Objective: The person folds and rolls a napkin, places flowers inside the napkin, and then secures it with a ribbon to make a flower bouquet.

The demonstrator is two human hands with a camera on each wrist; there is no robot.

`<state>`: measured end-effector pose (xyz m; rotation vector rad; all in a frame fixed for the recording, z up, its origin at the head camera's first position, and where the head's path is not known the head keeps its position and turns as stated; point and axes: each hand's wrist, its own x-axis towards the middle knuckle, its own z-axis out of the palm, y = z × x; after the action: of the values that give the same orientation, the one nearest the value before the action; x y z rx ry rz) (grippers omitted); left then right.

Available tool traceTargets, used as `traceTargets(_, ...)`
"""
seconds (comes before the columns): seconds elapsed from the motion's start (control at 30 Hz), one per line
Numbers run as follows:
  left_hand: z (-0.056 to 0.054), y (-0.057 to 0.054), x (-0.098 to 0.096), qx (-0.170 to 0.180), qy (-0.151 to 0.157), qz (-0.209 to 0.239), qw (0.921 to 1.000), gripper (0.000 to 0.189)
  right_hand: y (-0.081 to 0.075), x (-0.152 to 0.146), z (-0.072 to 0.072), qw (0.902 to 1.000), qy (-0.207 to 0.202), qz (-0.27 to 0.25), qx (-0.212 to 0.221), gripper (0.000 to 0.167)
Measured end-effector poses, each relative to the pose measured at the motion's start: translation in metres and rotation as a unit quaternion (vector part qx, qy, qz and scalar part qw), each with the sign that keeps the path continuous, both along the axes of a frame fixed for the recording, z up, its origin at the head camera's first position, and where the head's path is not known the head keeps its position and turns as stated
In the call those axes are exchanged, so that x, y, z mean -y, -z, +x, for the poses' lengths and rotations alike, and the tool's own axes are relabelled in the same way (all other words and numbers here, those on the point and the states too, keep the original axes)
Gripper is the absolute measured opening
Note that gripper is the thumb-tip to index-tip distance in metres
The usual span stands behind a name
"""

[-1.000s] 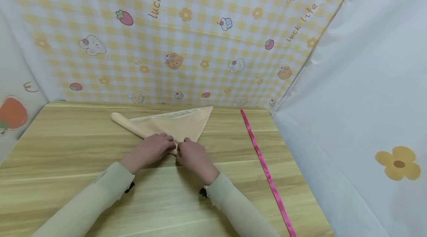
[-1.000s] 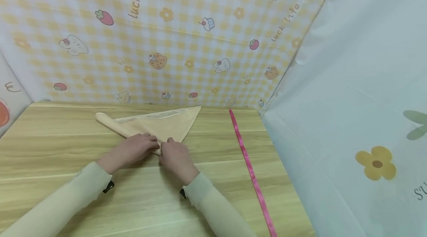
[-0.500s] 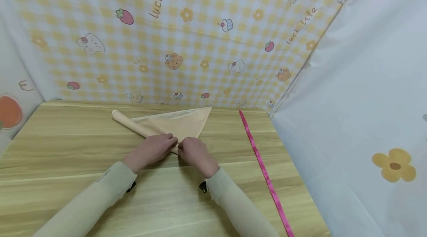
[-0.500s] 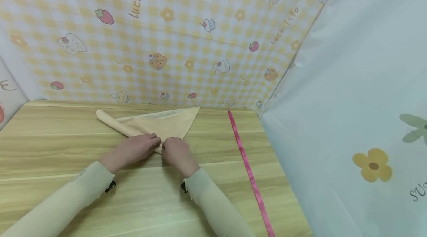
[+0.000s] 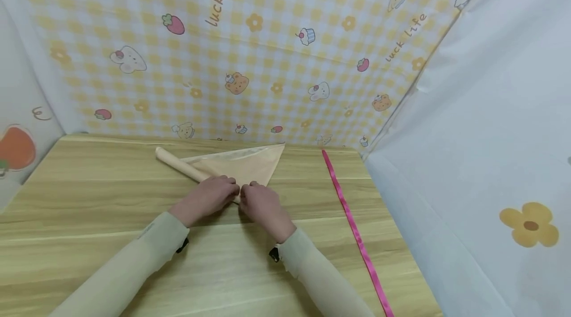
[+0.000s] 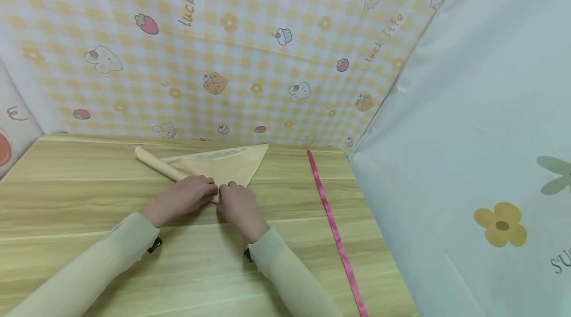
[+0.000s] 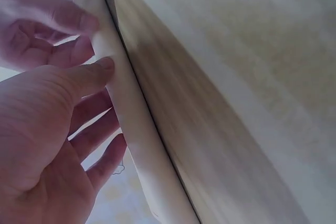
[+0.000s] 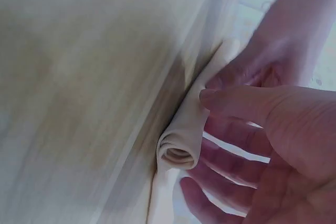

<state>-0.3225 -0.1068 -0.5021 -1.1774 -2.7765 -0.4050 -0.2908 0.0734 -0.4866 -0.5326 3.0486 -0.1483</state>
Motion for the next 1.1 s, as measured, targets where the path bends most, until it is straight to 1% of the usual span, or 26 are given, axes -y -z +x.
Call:
traceTargets(0.2, -0.005, 0.0, -0.003, 0.01, -0.004, -0.009, 0.9999, 0.013, 0.006, 0.004, 0.005, 0.9985, -0.007, 0.036, -0.041, 0.014)
traceTargets(0.33, -0.002, -0.001, -0.005, 0.019, -0.011, -0.014, 0.9997, 0.015, 0.008, 0.004, 0.005, 0.997, -0.015, 0.056, -0.051, 0.014)
traceTargets(0.4, 0.002, 0.0, -0.004, 0.011, -0.013, -0.008, 0.9998, 0.013, 0.008, 0.004, 0.005, 0.9961, -0.022, 0.065, -0.056, 0.016)
traceTargets(0.5, 0.009, 0.004, -0.001, -0.016, -0.002, 0.01, 0.9998, 0.007, 0.005, 0.004, 0.005, 0.9956, -0.03, 0.072, -0.053, 0.02)
traceTargets(0.6, 0.017, 0.01, 0.004, -0.06, 0.015, 0.023, 0.9978, 0.005, 0.003, 0.004, 0.004, 0.9961, -0.036, 0.071, -0.039, 0.024)
traceTargets(0.67, 0.02, 0.013, 0.007, -0.095, 0.023, 0.021, 0.995, 0.008, 0.002, 0.003, 0.003, 0.9966, -0.04, 0.066, -0.027, 0.027)
traceTargets(0.77, 0.023, 0.014, 0.009, -0.139, 0.017, 0.01, 0.9901, 0.01, 0.001, 0.0, 0.002, 0.9967, -0.047, 0.065, -0.013, 0.029)
traceTargets(0.83, 0.024, 0.014, 0.009, -0.148, 0.008, 0.003, 0.989, 0.008, 0.001, -0.002, 0.0, 0.9967, -0.051, 0.063, -0.007, 0.028)
traceTargets(0.87, 0.023, 0.013, 0.009, -0.145, 0.004, 0.002, 0.9894, 0.007, 0.001, -0.003, 0.0, 0.9969, -0.05, 0.06, -0.007, 0.025)
traceTargets(0.97, 0.02, 0.011, 0.006, -0.113, -0.004, 0.004, 0.9936, 0.007, 0.002, -0.008, -0.001, 0.9979, -0.047, 0.044, -0.009, 0.012)
traceTargets(1.0, 0.019, 0.011, 0.005, -0.1, -0.006, 0.005, 0.995, 0.007, 0.003, -0.009, 0.0, 0.9981, -0.047, 0.037, -0.01, 0.011)
traceTargets(1.07, 0.016, 0.01, 0.004, -0.074, -0.012, 0.006, 0.9972, 0.006, 0.005, -0.012, 0.001, 0.9983, -0.05, 0.025, -0.016, 0.02)
traceTargets(1.1, 0.015, 0.01, 0.004, -0.063, -0.014, 0.007, 0.9979, 0.005, 0.007, -0.013, 0.001, 0.9981, -0.054, 0.022, -0.021, 0.021)
